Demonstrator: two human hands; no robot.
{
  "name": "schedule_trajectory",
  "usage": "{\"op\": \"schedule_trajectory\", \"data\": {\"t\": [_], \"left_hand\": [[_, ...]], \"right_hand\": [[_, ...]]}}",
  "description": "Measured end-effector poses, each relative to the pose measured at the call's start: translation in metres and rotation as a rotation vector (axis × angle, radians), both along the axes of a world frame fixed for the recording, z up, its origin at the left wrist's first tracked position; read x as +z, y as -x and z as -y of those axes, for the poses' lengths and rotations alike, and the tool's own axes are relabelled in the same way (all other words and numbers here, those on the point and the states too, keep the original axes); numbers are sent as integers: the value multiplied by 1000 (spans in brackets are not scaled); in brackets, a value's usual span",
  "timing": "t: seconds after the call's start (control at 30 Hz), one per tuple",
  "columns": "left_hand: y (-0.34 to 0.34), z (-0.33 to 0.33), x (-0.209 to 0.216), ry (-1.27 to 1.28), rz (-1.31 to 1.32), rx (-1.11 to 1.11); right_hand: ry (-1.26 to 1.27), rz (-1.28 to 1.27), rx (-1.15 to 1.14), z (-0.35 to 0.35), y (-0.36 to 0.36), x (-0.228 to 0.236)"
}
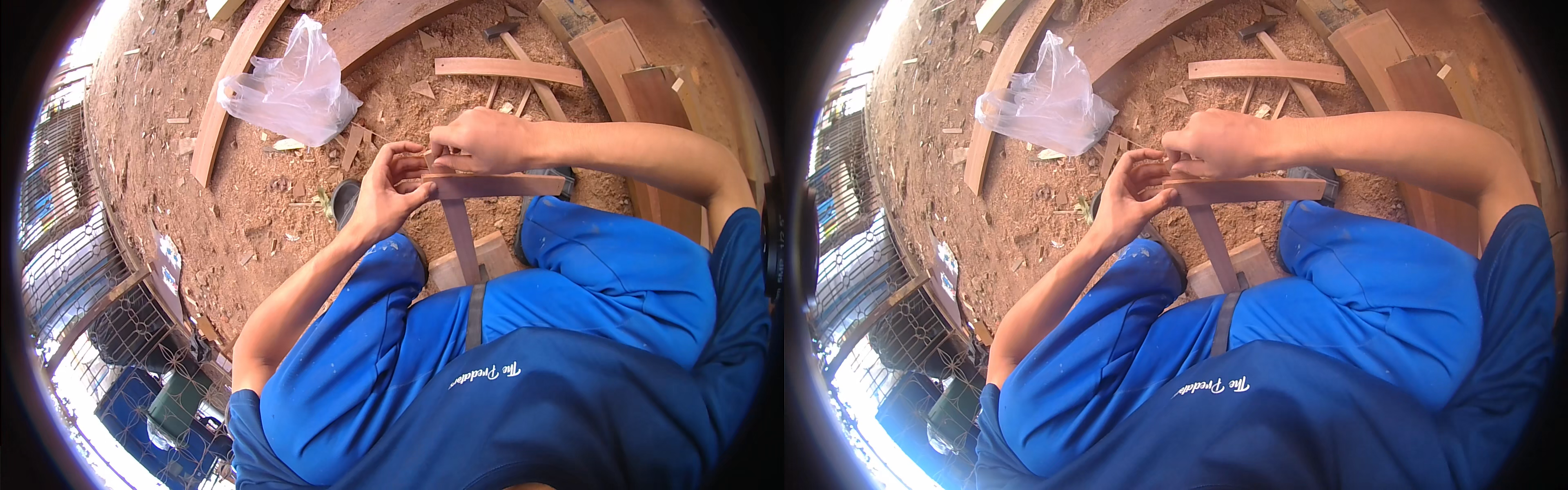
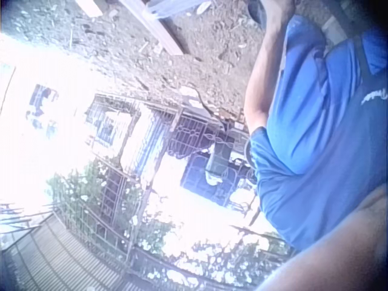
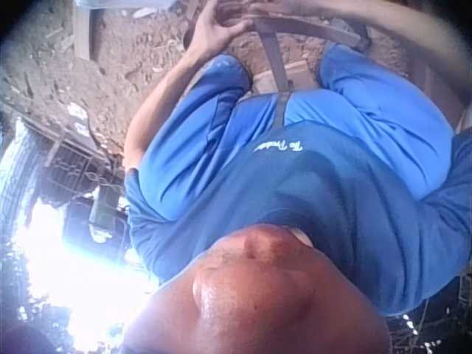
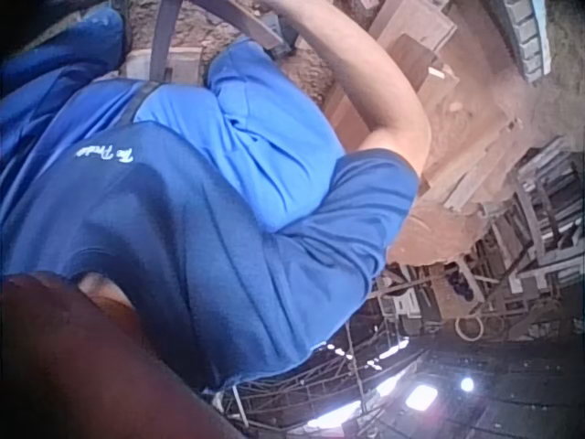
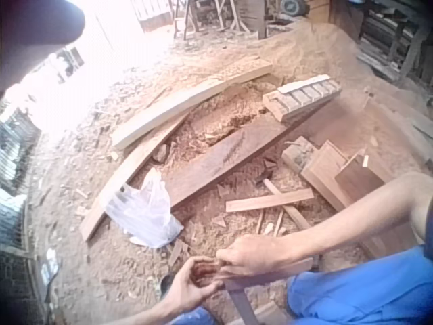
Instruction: The person aligns two wooden strips at a right angle and hammers a small wooden pin into a pre-drilled hole to secure the joint.
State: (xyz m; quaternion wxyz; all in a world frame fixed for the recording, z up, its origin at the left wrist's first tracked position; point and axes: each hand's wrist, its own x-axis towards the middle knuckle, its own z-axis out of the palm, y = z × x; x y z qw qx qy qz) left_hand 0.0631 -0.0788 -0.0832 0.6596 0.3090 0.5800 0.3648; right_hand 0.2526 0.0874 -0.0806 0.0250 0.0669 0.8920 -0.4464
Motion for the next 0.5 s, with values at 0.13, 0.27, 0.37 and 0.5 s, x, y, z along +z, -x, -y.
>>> {"op": "schedule_trajectory", "data": {"t": [0.13,0.27,0.37,0.5], "left_hand": [[3,-2,-5,-16,-4,-16],[3,1,-11,-57,-23,28],[7,3,-23,-63,-111,-13],[12,4,-23,-42,-147,-44]], "right_hand": [[-212,-177,-32,12,-1,-18],[-261,-436,-69,11,-2,-19],[-91,-331,-151,10,-5,-8],[134,-126,-135,10,-8,-20]]}}
